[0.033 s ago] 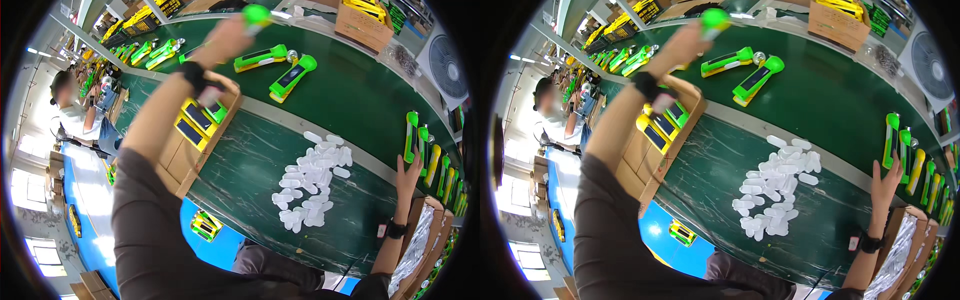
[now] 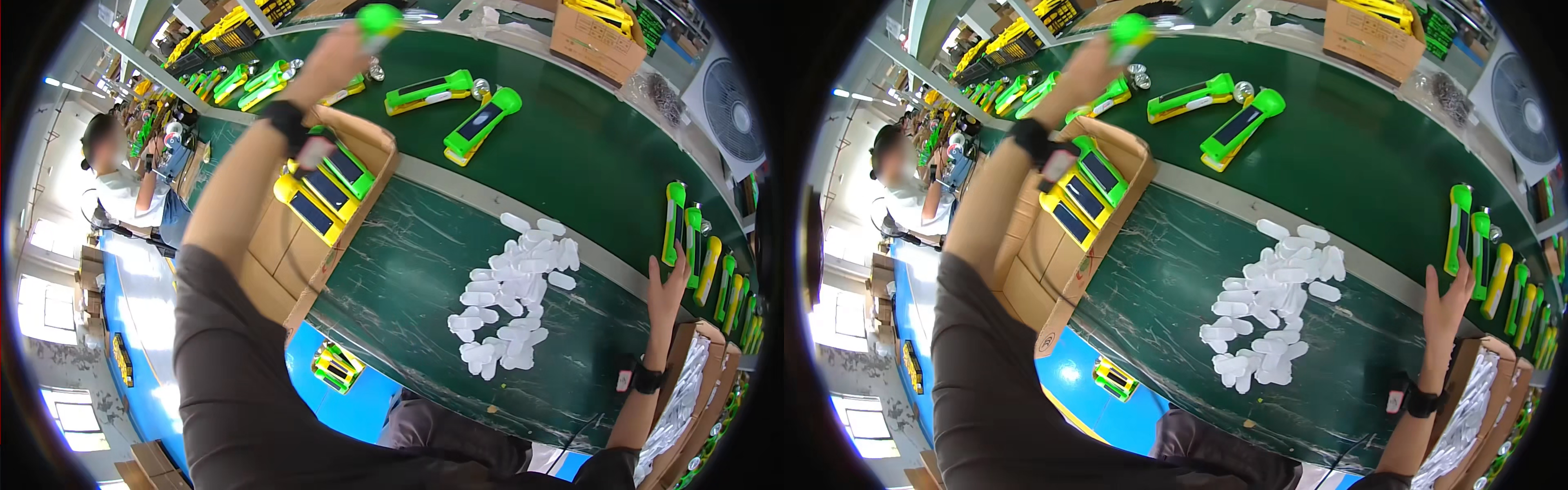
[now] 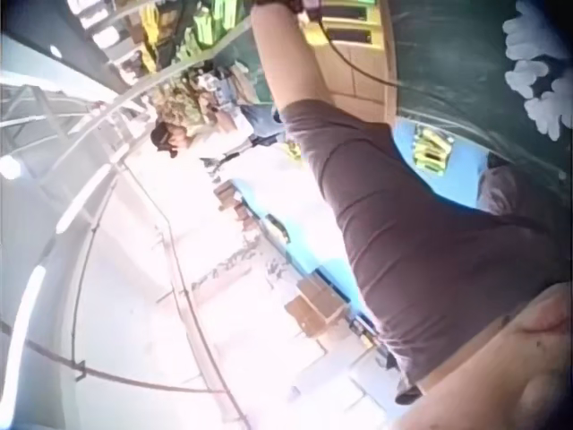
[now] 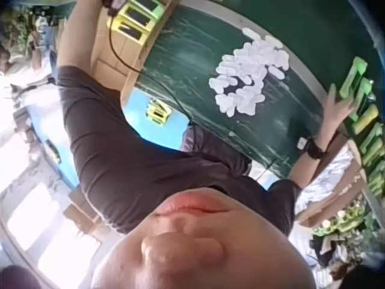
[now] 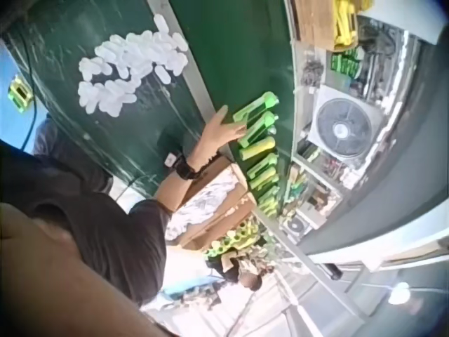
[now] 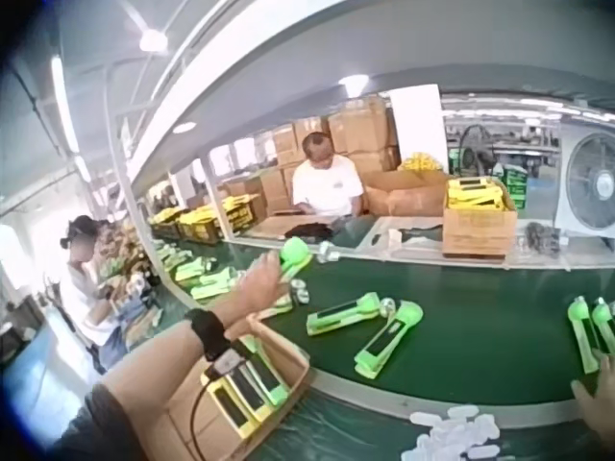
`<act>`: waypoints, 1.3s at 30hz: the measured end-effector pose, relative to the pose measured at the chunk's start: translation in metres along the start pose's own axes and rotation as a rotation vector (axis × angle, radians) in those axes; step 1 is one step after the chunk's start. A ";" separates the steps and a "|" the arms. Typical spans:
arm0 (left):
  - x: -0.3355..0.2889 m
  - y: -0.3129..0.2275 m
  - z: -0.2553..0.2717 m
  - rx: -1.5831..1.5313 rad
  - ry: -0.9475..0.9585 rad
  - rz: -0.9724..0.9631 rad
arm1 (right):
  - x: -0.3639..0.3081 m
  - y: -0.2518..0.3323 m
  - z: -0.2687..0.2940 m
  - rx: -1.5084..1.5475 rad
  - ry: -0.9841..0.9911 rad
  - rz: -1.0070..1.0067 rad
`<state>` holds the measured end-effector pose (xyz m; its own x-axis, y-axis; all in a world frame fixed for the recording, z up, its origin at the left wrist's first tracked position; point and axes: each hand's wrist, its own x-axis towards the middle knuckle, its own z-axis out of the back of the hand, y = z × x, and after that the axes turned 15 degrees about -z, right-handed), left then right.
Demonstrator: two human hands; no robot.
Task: Assembling the internal components including batteries and circuit boards into small solar flashlight housings on a factory assembly line.
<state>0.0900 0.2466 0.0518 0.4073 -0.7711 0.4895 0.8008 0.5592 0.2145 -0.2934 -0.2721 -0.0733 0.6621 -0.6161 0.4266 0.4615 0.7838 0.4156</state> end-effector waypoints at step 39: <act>-0.202 -0.136 0.030 -1.246 -0.073 1.564 | -0.211 0.062 0.150 0.561 0.296 -0.405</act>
<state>-0.1146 0.3350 -0.0507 0.9368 0.1136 -0.3309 -0.3425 0.1059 -0.9335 -0.4936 -0.1050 -0.0170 0.6719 -0.7391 -0.0475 0.3850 0.2937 0.8749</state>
